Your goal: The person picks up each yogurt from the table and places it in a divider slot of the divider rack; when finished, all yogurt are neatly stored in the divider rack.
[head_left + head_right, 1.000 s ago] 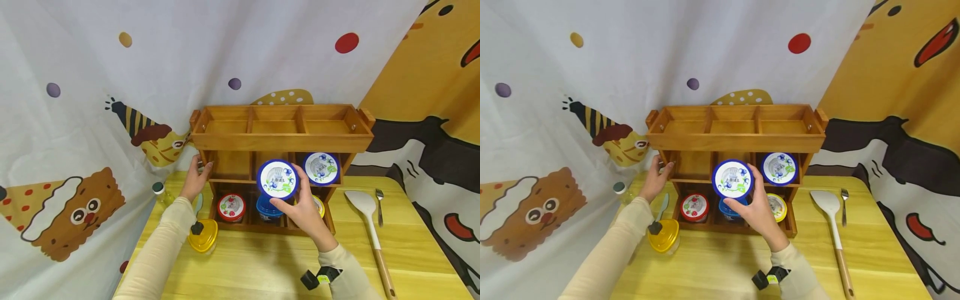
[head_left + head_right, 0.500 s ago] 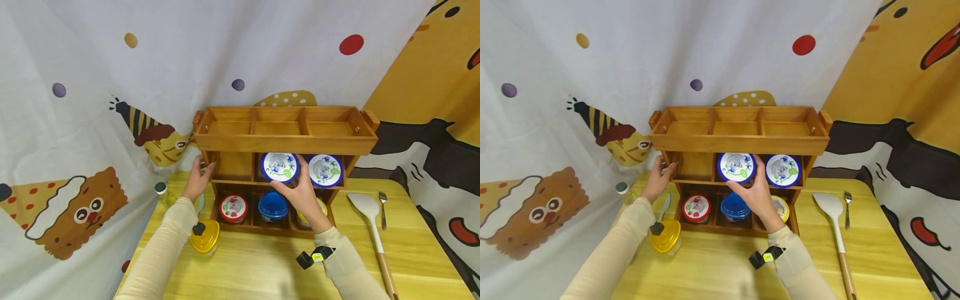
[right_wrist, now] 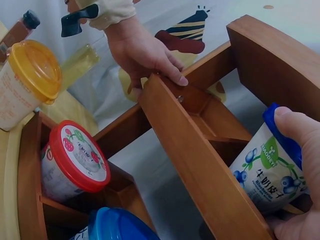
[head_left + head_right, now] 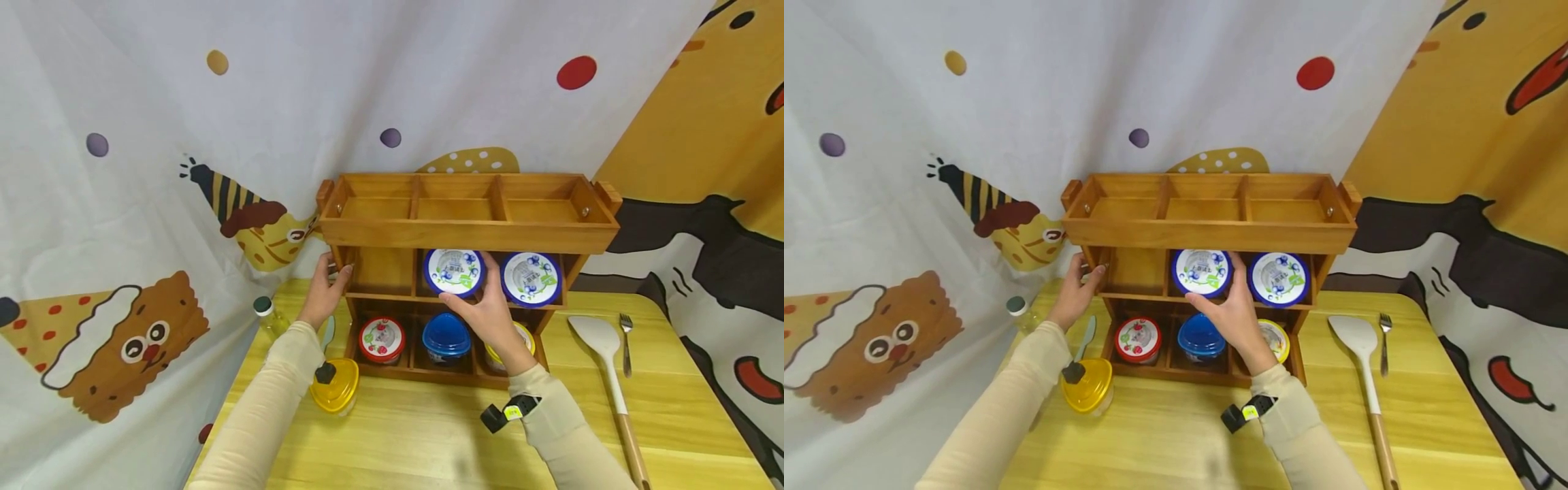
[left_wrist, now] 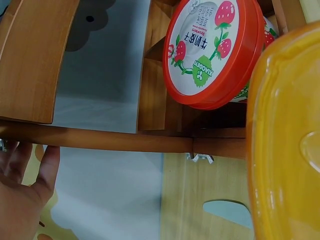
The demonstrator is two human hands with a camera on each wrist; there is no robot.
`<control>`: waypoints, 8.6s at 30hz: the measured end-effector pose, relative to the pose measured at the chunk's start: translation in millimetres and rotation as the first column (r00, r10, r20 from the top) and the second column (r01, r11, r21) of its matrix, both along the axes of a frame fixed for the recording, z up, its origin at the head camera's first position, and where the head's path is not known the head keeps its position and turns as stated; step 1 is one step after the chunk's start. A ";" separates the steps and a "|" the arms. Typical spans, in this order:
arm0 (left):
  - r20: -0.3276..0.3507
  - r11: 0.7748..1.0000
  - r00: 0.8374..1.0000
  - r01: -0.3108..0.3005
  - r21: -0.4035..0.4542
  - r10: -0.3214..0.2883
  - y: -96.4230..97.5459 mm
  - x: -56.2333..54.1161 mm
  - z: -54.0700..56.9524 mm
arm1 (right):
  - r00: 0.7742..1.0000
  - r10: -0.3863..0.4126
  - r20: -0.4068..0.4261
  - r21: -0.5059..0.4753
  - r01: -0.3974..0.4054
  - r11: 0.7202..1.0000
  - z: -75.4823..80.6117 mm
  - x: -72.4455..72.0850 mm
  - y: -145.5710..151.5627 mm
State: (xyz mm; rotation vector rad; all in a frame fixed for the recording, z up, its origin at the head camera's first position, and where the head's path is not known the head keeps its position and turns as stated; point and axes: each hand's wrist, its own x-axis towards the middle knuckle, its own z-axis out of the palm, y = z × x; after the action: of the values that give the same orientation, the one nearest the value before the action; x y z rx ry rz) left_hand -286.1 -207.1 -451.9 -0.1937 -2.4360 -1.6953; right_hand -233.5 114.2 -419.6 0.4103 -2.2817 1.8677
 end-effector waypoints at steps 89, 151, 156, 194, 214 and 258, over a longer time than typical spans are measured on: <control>0.006 1.000 1.000 0.012 0.003 -0.012 10.6 20.5 34.2 | 0.968 0.200 0.150 0.217 -0.230 0.949 -63.6 111.1 -58.1; 0.023 1.000 1.000 -0.001 -0.013 0.002 4.7 6.4 14.2 | 0.942 0.296 0.156 0.295 -0.330 0.897 -134.2 100.9 -160.9; -0.029 1.000 0.999 -0.014 -0.020 0.013 1.6 -1.2 0.7 | 0.943 0.303 0.136 0.276 -0.330 0.903 -137.9 98.2 -168.9; -0.031 1.000 0.999 -0.014 -0.014 0.014 0.9 -0.8 -0.3 | 0.944 0.283 0.171 0.270 -0.321 0.908 -141.8 100.5 -157.0; 0.001 1.000 1.000 -0.009 0.011 0.009 1.3 -1.1 -0.7 | 0.982 0.153 0.108 0.220 -0.173 0.960 -123.8 116.3 -107.0; -0.005 0.999 1.000 -0.026 -0.029 0.026 0.5 0.0 -2.5 | 0.963 0.116 -0.244 0.224 -0.061 0.973 -12.6 83.9 -80.3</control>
State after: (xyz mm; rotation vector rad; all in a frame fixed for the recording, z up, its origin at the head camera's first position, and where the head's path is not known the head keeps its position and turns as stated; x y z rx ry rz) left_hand -286.2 -206.6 -454.5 -0.1686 -2.4506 -1.6475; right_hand -149.6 33.9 -432.2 0.7495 -2.3245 1.5037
